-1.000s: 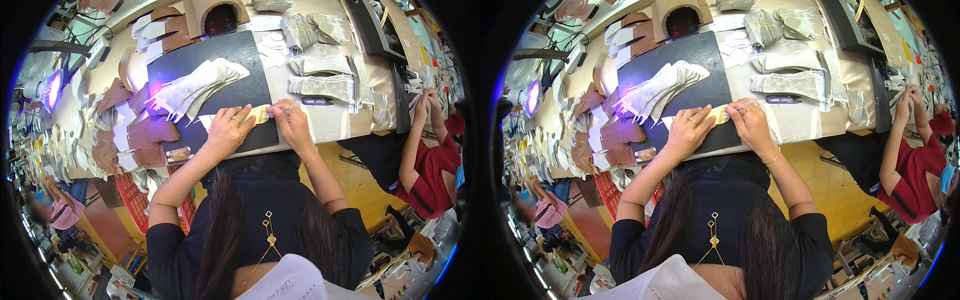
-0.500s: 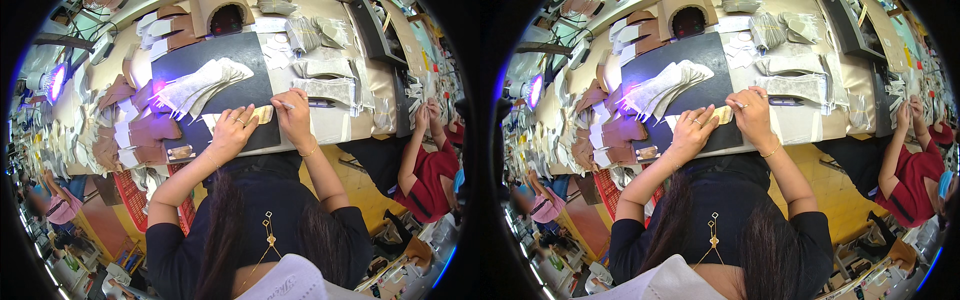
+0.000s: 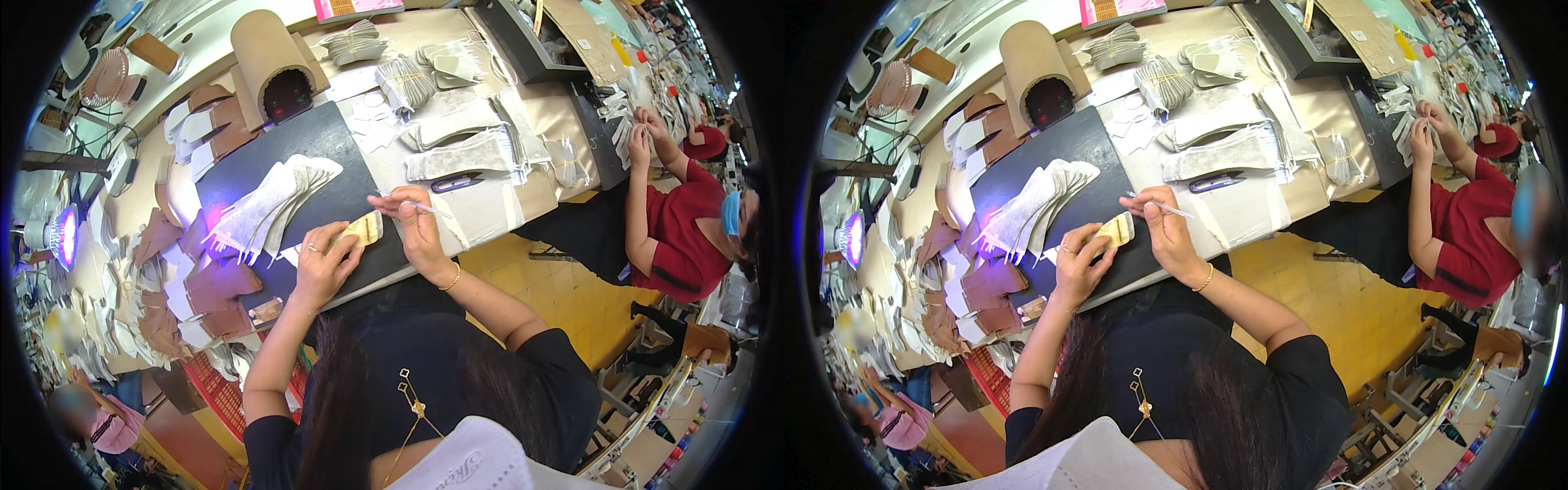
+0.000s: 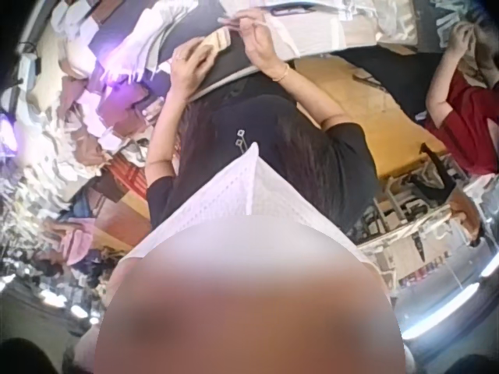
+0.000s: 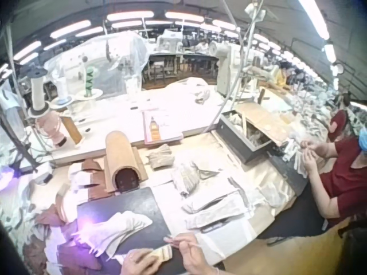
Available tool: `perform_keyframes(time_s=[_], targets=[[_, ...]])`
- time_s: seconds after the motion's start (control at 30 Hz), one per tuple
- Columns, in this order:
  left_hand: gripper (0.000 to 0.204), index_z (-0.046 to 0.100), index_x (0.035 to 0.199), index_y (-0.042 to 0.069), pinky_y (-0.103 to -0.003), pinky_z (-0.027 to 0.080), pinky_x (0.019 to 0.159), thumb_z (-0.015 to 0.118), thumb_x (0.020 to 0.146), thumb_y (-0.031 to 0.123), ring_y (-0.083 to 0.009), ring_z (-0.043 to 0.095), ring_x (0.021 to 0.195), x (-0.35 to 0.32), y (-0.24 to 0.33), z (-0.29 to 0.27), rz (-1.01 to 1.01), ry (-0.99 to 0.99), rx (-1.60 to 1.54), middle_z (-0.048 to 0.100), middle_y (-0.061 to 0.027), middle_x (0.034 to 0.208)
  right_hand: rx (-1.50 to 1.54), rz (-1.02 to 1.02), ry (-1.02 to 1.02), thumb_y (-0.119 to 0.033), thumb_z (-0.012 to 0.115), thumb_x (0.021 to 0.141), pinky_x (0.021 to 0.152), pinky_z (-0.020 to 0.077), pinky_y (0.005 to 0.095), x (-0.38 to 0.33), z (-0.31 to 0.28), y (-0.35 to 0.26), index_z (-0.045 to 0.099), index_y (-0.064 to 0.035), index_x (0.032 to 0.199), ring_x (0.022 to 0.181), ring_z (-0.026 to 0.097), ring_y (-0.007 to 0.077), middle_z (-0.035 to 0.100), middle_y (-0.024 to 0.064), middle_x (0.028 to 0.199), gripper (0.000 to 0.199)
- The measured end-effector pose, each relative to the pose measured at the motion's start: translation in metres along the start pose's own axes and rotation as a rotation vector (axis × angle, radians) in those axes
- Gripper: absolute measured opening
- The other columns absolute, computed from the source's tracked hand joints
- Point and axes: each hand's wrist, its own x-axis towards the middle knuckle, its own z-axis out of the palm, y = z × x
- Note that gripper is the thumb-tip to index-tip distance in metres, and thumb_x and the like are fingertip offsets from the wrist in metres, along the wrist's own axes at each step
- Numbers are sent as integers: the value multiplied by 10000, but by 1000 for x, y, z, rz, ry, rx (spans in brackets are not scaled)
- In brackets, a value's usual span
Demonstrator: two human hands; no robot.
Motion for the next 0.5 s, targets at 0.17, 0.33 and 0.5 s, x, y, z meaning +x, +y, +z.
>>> perform_keyframes(time_s=[0.17,0.33,0.5], targets=[[306,678,986,46,-389,539,776,851,734,44,-312,651,955,-4,-1,1,-4,17,-32,660,-142,1131,-60,-41,-23,-278,399,1118,988,502,340,-3,3,0,506,-16,1210,1181,644,258,530,128,1163,298],[322,633,955,47,-423,518,816,855,722,54,-335,631,974,-8,-9,5,10,62,-59,631,-149,1085,-298,-112,-29,-216,379,1120,1101,434,414,3,-5,-5,477,-18,1225,1202,620,297,510,134,1177,245],[368,612,1022,59,-414,511,804,853,744,68,-301,625,930,-13,-13,6,-83,90,-186,621,-130,1070,-264,-145,-9,-241,367,1124,1048,487,384,10,-12,-5,481,-18,1226,1196,638,297,541,142,1190,271]])
